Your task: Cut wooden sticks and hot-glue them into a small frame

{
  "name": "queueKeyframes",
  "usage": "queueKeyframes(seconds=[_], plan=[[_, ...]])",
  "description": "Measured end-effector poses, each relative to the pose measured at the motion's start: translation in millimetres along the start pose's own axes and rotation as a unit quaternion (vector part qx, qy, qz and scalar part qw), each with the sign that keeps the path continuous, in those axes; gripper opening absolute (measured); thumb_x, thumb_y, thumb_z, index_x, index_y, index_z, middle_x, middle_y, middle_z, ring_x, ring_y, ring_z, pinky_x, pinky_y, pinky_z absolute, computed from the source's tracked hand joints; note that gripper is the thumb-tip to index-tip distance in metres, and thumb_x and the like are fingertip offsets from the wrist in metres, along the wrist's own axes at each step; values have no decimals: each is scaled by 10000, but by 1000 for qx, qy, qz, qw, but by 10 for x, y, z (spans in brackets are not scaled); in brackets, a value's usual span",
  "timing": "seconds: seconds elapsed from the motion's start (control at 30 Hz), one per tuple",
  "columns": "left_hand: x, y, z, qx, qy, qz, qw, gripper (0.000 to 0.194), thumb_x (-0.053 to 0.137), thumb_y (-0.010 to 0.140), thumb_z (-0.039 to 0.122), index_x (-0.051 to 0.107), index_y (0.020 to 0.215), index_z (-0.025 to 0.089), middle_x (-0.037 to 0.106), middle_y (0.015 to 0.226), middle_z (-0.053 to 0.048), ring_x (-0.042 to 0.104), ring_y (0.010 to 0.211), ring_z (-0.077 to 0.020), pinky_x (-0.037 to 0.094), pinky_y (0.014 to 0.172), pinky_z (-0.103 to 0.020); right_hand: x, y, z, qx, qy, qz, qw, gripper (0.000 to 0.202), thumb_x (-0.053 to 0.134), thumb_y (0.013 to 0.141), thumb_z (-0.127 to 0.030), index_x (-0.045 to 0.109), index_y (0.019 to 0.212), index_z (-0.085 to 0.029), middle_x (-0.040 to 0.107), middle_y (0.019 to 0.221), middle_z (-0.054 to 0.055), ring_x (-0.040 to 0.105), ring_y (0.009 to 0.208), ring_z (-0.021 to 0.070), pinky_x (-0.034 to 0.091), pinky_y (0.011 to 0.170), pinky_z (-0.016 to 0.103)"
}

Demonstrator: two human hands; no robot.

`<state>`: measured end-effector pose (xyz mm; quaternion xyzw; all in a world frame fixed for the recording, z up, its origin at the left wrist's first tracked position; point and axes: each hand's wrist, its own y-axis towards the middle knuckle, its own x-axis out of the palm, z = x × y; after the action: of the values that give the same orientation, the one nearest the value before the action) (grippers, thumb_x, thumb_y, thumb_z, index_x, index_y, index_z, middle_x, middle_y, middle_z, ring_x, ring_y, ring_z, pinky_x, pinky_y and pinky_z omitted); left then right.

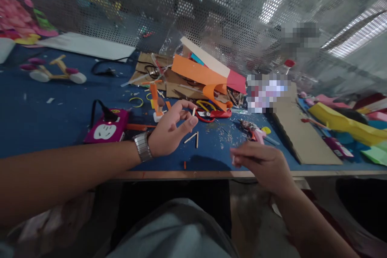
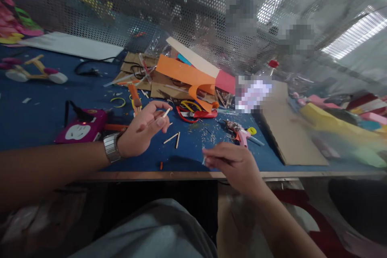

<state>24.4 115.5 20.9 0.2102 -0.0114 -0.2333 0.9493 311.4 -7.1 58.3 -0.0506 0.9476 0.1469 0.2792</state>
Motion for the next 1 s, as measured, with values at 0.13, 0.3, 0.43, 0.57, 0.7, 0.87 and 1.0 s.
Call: queueKeyframes(seconds=[0.13, 0.3, 0.43, 0.57, 0.7, 0.87, 1.0], plan=[[-2, -11, -8, -13, -6, -3, 1000, 623, 671, 1059, 760, 571, 1317, 201, 624, 807, -3, 577, 728, -192, 432, 639, -326, -287, -487, 15, 102, -85, -62, 989, 163, 787, 1008, -284, 910, 901, -296, 833, 801, 34, 786, 683, 204, 624, 622, 301], [2, -10, -1, -23, -10, -6, 1000, 633, 660, 1059, 770, 574, 1308, 194, 617, 785, -2, 526, 698, -184, 373, 604, -326, -571, -1106, 299, 271, -167, -118, 941, 542, 545, 1112, -560, 697, 677, -275, 745, 608, 51, 726, 554, 255, 603, 553, 370], [5, -9, 8, -28, -11, -10, 1000, 624, 650, 1065, 768, 563, 1301, 197, 610, 778, 11, 532, 707, -181, 414, 639, -326, -653, -1223, 469, 281, -256, -81, 921, 486, 571, 1073, -582, 769, 741, -287, 809, 657, 70, 771, 573, 312, 600, 565, 415], [2, -6, 23, -30, -15, -16, 999, 632, 659, 1059, 774, 559, 1305, 200, 600, 794, 20, 559, 711, -178, 456, 668, -330, -606, -933, 287, 204, -306, -63, 928, 364, 607, 1065, -534, 865, 949, -306, 899, 890, 92, 849, 767, 338, 653, 711, 435], [4, -5, 31, -28, -20, -15, 999, 638, 677, 1052, 767, 562, 1325, 202, 592, 802, 22, 570, 716, -183, 461, 671, -335, -358, -482, -10, 126, -260, -128, 949, 308, 607, 1126, -461, 845, 1012, -302, 887, 949, 49, 840, 803, 255, 639, 739, 368], [11, -19, 24, -32, -19, -12, 999, 640, 677, 1056, 762, 563, 1340, 199, 589, 787, 21, 538, 701, -181, 442, 651, -330, 39, 111, -82, -30, -268, -162, 949, 293, 540, 1161, -221, 818, 1252, -222, 849, 1164, 100, 833, 1055, 249, 621, 921, 372], [12, -32, 48, -33, -18, -16, 999, 622, 666, 1068, 749, 559, 1330, 195, 586, 797, 21, 525, 696, -173, 446, 650, -324, 242, 645, -55, -114, -359, -258, 890, 343, 614, 1082, -92, 838, 1315, -210, 827, 1194, 109, 792, 902, 211, 526, 736, 316]])
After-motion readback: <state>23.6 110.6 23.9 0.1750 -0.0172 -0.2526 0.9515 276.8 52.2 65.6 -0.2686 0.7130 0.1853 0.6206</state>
